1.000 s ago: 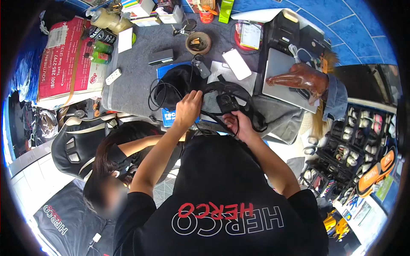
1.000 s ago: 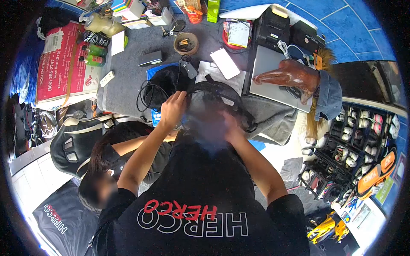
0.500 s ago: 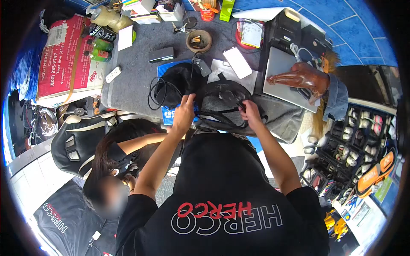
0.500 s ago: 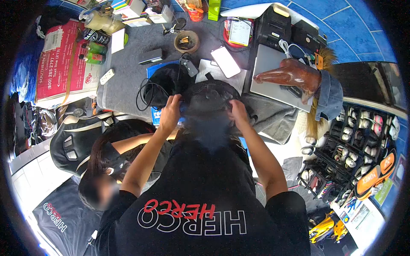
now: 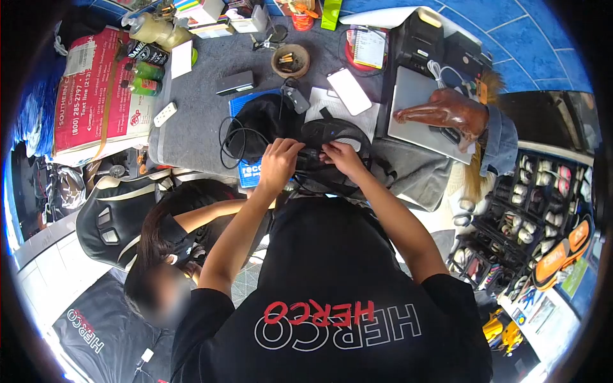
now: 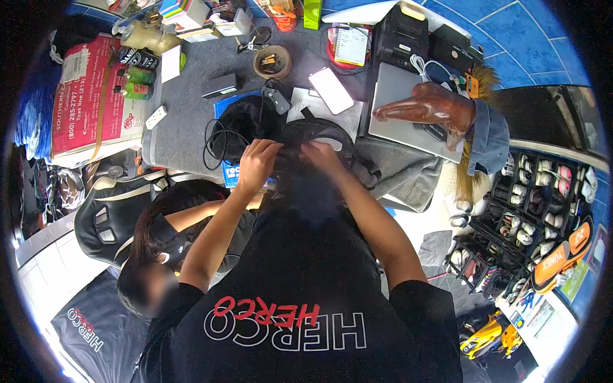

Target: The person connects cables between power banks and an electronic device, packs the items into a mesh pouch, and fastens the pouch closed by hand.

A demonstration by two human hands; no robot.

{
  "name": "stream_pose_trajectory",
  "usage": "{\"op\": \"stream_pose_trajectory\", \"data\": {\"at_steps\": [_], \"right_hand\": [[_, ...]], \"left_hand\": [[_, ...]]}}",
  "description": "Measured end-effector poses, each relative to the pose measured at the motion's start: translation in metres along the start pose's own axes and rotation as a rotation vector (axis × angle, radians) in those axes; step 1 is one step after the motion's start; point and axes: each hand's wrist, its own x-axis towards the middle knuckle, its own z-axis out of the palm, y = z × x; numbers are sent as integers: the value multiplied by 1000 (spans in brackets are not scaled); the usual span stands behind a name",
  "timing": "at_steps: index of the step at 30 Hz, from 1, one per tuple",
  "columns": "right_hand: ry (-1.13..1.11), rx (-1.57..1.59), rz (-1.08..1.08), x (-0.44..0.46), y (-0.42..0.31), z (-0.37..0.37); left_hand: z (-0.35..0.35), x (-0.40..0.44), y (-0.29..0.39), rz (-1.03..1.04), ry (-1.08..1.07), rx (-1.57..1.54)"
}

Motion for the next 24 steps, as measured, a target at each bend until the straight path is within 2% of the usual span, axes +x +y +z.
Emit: {"op": "stream_pose_trajectory", "data": {"at_steps": [3, 5, 6, 8, 9, 11, 14, 15, 16, 18, 19, 20, 22, 24], "right_hand": [[57, -36, 19, -3, -3, -4], [190, -618, -143, -23, -13, -9], [175, -622, -146, -33, -29, -10], [378, -895, -118, -53, -63, -17], [375, -897, -118, -54, -62, -21], [468, -1076, -262, -57, -57, -28], [444, -1043, -337, -48, -25, -31], [476, -1153, -393, -43, -27, -30], [479, -1153, -394, -42, -29, -31], [373, -1148, -84, -44, -34, -32], [378, -1145, -79, -45, -32, -32], [349, -1207, -29, -44, -30, -33], [321, -1266, 23, -46, -32, -33], [422, -1386, -12, -52, -32, -30]], "left_hand": [[-6, 6, 18, -12, -3, 128], [16, -6, 14, 110, -68, -109], [24, -11, 14, 96, -61, -104], [38, -12, 18, 77, -153, 38], [34, -12, 21, 18, -247, 19], [32, -8, 23, 41, -258, 63], [32, -4, 24, 76, -297, 160], [34, -4, 22, 82, -330, 210], [37, -5, 21, 85, -329, 210], [51, -11, 14, -126, -493, 324], [56, -16, 9, -51, -321, 350], [63, -19, 5, -44, -323, 350], [64, -17, 7, -175, -313, 353], [72, -15, 12, -210, -315, 369]]}}
